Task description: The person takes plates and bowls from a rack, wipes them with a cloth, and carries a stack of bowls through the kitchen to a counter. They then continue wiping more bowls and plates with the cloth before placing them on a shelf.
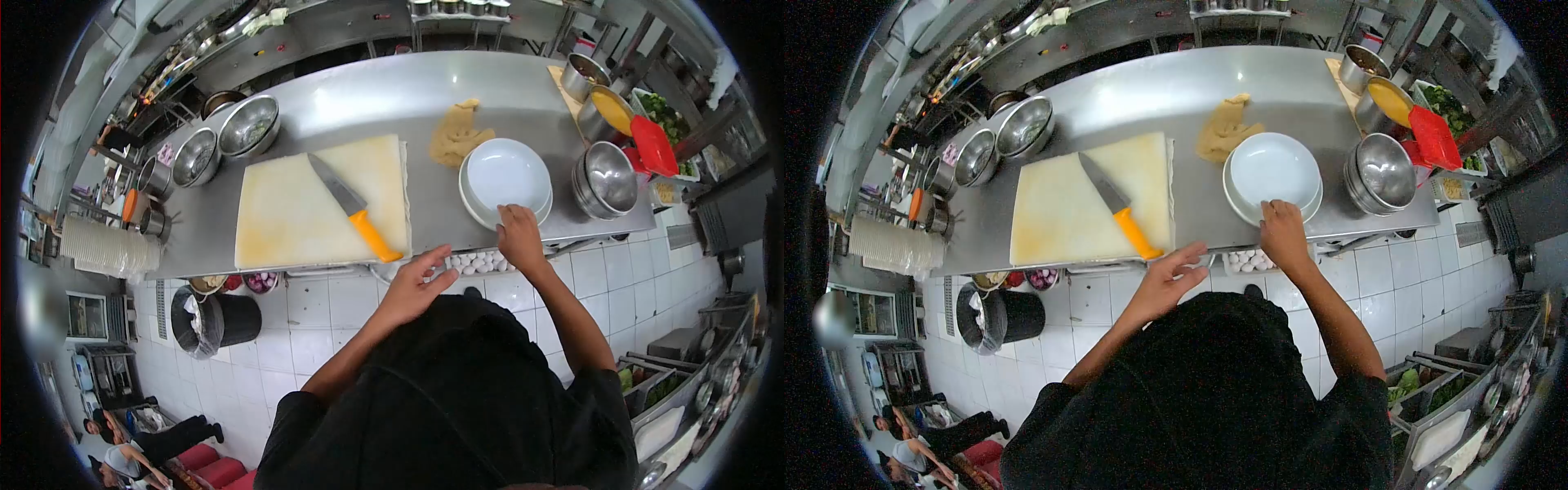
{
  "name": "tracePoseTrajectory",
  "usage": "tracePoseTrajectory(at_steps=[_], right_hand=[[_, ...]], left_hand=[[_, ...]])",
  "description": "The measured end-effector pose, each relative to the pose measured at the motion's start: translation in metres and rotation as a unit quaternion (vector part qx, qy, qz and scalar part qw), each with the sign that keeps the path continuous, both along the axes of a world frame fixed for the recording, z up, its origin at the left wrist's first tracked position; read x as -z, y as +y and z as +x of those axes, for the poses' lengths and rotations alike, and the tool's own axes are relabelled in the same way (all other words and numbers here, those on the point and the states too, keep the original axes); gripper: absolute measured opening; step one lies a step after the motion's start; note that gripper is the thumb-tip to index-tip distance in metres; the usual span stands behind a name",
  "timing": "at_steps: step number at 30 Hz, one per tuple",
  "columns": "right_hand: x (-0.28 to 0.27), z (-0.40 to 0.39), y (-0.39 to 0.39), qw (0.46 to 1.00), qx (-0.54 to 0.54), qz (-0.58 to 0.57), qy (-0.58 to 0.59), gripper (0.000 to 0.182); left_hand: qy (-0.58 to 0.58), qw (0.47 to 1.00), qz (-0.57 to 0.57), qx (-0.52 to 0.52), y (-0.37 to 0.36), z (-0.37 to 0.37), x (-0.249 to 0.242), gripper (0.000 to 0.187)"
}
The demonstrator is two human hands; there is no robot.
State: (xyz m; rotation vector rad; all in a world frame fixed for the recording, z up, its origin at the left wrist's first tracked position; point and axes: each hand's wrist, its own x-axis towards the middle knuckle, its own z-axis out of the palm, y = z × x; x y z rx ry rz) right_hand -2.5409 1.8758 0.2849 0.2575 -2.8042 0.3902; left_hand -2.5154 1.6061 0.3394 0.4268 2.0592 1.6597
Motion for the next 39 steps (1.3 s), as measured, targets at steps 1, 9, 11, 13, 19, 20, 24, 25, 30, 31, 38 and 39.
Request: tracePoseTrajectory(at_steps=[1,9,11,13,19,20,24,25,30,31,38,39], right_hand=[[0.005,-0.005,0.006,0.999,-0.008,-0.027,-0.019,0.032],[0.029,-0.016,0.019,0.999,-0.047,0.003,0.009,0.016],[0.003,-0.016,0.014,0.998,-0.053,-0.010,0.021,0.018],[-0.014,-0.020,0.013,0.998,-0.031,-0.029,0.034,0.020],[-0.089,0.008,-0.007,0.992,-0.008,-0.121,0.019,0.022],[-0.107,0.018,-0.011,0.991,-0.009,-0.135,0.016,0.023],[-0.214,0.063,-0.030,0.985,-0.051,-0.155,0.061,0.022],[-0.245,0.073,-0.036,0.982,-0.071,-0.131,0.115,0.022],[-0.361,0.095,-0.051,0.949,-0.115,-0.087,0.280,0.021],[-0.379,0.091,-0.051,0.940,-0.112,-0.066,0.316,0.019],[-0.515,0.013,-0.074,0.917,-0.112,0.046,0.381,0.026],[-0.530,-0.008,-0.074,0.912,-0.133,0.052,0.385,0.028]], left_hand=[[0.007,1.000,-0.004,0.009,0.005,-0.002,0.000,0.053],[0.017,0.999,0.026,0.022,0.016,-0.005,0.012,0.054],[0.009,0.999,0.031,0.030,0.013,-0.004,0.000,0.055],[0.012,0.999,0.034,0.029,0.012,-0.003,0.004,0.055],[0.007,0.995,0.102,0.009,0.003,0.001,0.005,0.057],[0.010,0.996,0.093,0.014,0.000,0.000,0.004,0.057],[0.010,0.997,0.074,0.020,-0.011,-0.001,0.004,0.057],[0.013,0.997,0.071,0.023,-0.013,-0.002,0.005,0.057],[0.021,0.996,0.071,0.045,-0.024,0.003,0.001,0.055],[0.025,0.996,0.070,0.049,-0.025,0.004,0.000,0.054],[0.015,0.997,0.074,-0.001,-0.049,0.014,0.012,0.052],[0.018,0.996,0.084,-0.019,-0.054,0.018,0.012,0.051]])
